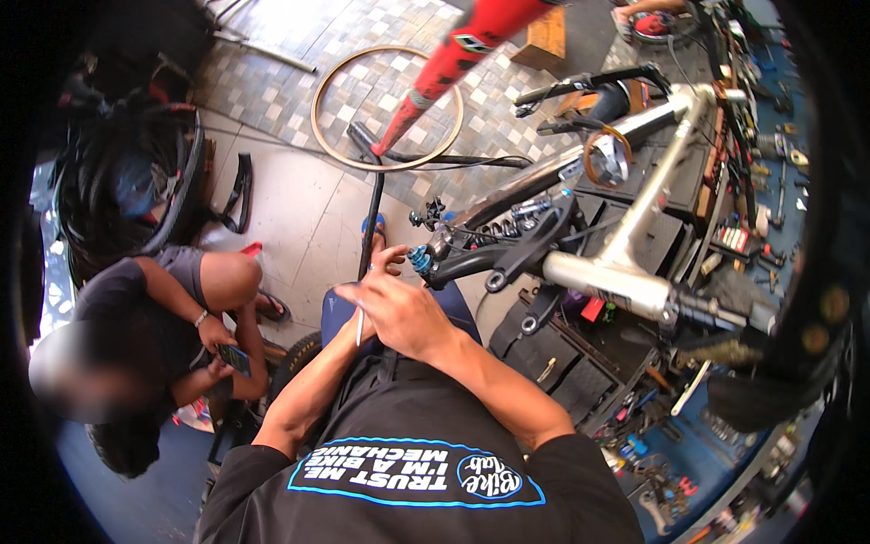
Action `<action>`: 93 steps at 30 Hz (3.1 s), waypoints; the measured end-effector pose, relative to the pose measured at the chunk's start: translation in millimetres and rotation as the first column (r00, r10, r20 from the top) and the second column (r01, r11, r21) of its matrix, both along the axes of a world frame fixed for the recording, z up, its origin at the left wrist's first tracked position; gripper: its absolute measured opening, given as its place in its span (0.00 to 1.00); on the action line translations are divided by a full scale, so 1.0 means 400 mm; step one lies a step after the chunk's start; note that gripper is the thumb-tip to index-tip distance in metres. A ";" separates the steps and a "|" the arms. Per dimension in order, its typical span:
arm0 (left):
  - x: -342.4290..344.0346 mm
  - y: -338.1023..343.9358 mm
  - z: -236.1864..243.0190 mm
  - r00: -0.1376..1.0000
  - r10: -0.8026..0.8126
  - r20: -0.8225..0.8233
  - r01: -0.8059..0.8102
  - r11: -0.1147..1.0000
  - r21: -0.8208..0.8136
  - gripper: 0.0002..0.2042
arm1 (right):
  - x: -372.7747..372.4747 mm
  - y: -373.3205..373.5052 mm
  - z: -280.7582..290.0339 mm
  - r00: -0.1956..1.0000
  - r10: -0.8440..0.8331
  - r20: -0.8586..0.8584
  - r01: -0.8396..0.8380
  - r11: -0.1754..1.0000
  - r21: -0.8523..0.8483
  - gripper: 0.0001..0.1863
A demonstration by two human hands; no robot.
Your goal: The person works on a bicycle mounted on a repair stand, using various tools to adjust components near the bottom bracket. They retrieve small parts from a workbench, use an Allen key and a torque wrench to tighten bolts, and handle a bicycle cable. The person also searches through a drawer for additional parts.
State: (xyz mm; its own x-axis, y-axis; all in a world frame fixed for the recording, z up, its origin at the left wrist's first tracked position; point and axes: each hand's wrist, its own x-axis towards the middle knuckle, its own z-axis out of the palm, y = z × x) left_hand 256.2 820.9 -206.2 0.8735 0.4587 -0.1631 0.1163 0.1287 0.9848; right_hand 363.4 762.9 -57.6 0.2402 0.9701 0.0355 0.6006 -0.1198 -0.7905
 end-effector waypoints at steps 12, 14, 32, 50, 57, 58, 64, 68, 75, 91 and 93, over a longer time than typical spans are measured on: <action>-0.011 0.177 0.114 0.975 -0.103 -0.198 0.082 0.990 -0.114 0.06 | -0.090 -0.304 0.077 0.936 -0.351 -0.029 0.340 0.922 -0.185 0.19; -0.021 0.184 0.146 0.932 -0.274 -0.237 0.257 0.961 -0.102 0.10 | -0.113 -0.337 0.090 0.860 -0.506 -0.072 0.486 0.853 -0.189 0.13; -0.094 -0.701 0.375 0.458 -0.880 0.122 0.849 0.393 -0.354 0.26 | -0.495 -0.976 0.100 -0.016 -0.972 -0.236 0.985 -0.055 0.162 0.09; -0.230 -1.096 0.377 0.394 -0.916 -0.077 0.853 0.396 -0.341 0.21 | -1.156 -1.733 0.033 -0.869 -0.301 -0.394 0.277 -0.954 0.116 0.09; -0.169 -0.982 0.379 0.478 -0.856 -0.198 0.830 0.514 -0.217 0.20 | -1.585 -2.160 0.021 -0.773 0.253 0.582 -0.124 -0.959 0.253 0.22; -0.164 -0.964 0.375 0.502 -0.841 -0.200 0.816 0.538 -0.214 0.20 | -1.606 -2.162 0.015 -0.710 0.223 0.667 -0.170 -0.975 0.146 0.25; -0.166 -0.911 0.365 0.639 -0.699 -0.321 0.660 0.713 -0.238 0.19 | -1.714 -2.113 -0.040 -0.701 0.022 0.713 -0.254 -0.942 -0.220 0.27; -0.179 -0.933 0.364 0.557 -0.763 -0.328 0.752 0.631 -0.192 0.20 | -1.733 -2.096 -0.041 -0.736 0.098 0.670 -0.256 -0.956 -0.142 0.28; -0.154 -0.938 0.369 0.461 -0.832 -0.309 0.832 0.526 -0.174 0.20 | -1.738 -2.155 0.038 -0.816 0.346 0.463 -0.295 -0.938 0.181 0.23; -0.180 -0.910 0.341 0.420 -0.814 -0.401 0.860 0.498 -0.110 0.20 | -1.805 -2.375 0.053 -0.534 0.072 0.843 -0.132 -0.991 0.001 0.17; -0.199 -0.897 0.366 0.459 -0.786 -0.414 0.844 0.531 -0.073 0.21 | -1.618 -2.352 0.060 -0.835 -0.009 0.550 -0.137 -0.965 -0.224 0.19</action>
